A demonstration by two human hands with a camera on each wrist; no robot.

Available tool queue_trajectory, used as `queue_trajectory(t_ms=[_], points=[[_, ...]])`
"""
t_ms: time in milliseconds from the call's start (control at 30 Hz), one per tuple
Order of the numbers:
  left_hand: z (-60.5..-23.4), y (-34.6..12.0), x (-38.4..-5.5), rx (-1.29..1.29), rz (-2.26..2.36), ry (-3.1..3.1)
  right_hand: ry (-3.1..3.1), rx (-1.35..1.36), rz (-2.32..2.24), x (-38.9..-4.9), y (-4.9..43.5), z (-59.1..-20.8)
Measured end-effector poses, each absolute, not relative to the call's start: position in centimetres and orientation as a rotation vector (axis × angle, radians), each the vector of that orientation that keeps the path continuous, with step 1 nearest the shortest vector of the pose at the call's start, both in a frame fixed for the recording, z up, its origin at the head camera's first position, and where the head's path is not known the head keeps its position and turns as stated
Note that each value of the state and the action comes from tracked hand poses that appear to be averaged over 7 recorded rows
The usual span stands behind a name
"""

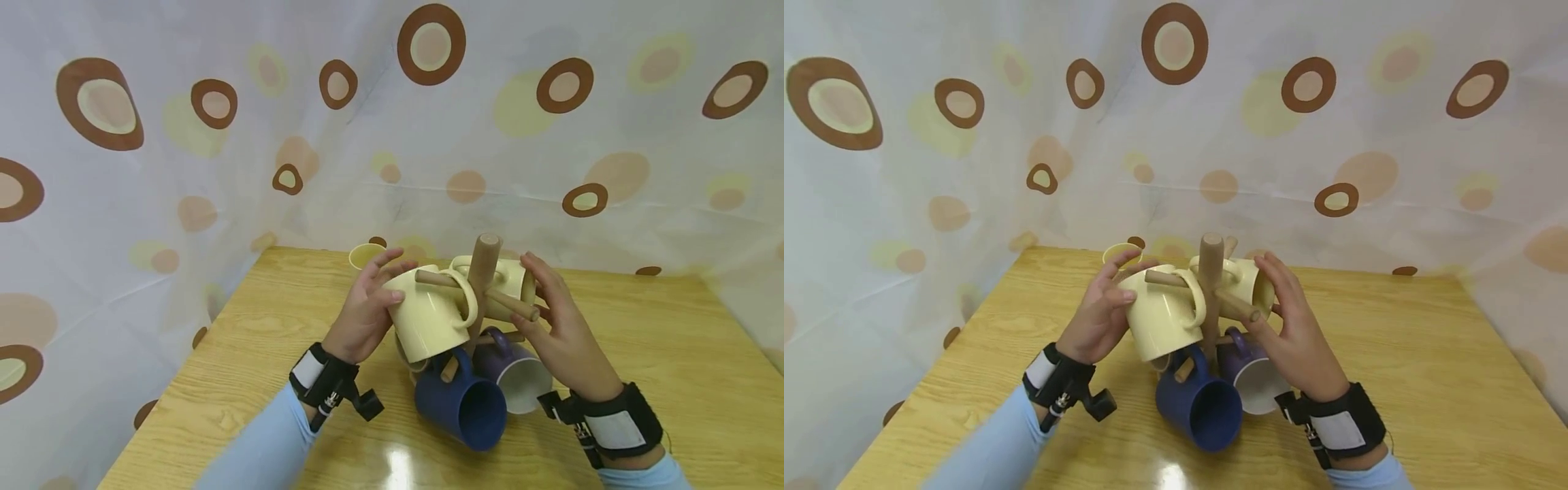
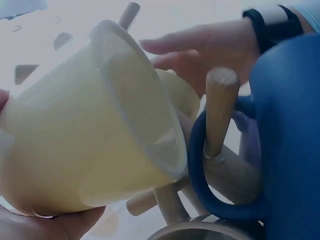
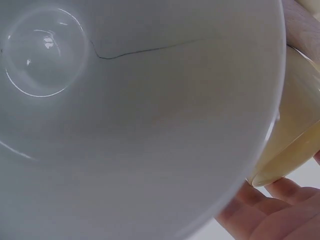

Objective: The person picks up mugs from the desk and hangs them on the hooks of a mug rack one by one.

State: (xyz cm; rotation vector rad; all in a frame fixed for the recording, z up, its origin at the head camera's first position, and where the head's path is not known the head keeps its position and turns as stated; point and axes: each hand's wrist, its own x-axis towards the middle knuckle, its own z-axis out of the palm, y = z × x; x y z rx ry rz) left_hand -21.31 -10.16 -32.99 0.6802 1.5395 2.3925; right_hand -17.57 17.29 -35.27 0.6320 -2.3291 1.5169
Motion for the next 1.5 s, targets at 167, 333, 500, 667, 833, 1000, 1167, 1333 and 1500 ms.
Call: queue_trajectory(t_ms=[167, 333, 500, 667, 833, 1000, 1167, 1333, 1500], points=[[-32.8, -9.5, -21.8, 0.664, 2.320, 1.664, -2.344, 0.628, 1.509, -17.6, 17.5, -35.5], [-32.3, -9.8, -21.9, 0.692, 2.201, 1.839, -2.343, 0.621, 1.497, -17.6, 17.5, -35.9], [-30.5, -11.2, -22.9, 0.805, 2.059, 2.116, -2.323, 0.627, 1.481, -17.5, 17.6, -35.3], [-30.2, -14.1, -26.2, 0.797, 1.990, 2.455, -2.316, 0.637, 1.505, -17.3, 17.9, -35.2], [-31.9, -13.8, -32.2, 0.770, 1.050, 2.839, -2.299, 0.584, 1.510, -16.8, 19.7, -35.0], [-35.0, -10.7, -37.2, 0.861, 0.223, 2.860, -2.304, 0.516, 1.499, -15.5, 21.1, -35.3], [-39.4, -9.1, -38.7, 0.808, 0.084, 2.831, -2.340, 0.468, 1.448, -14.6, 21.7, -35.9], [-41.9, -10.0, -37.7, 0.717, 0.073, 3.013, -2.319, 0.468, 1.403, -14.7, 21.3, -36.1], [-42.0, -13.1, -36.2, 0.623, 0.392, 3.178, -2.215, 0.499, 1.353, -15.4, 20.6, -35.4]])
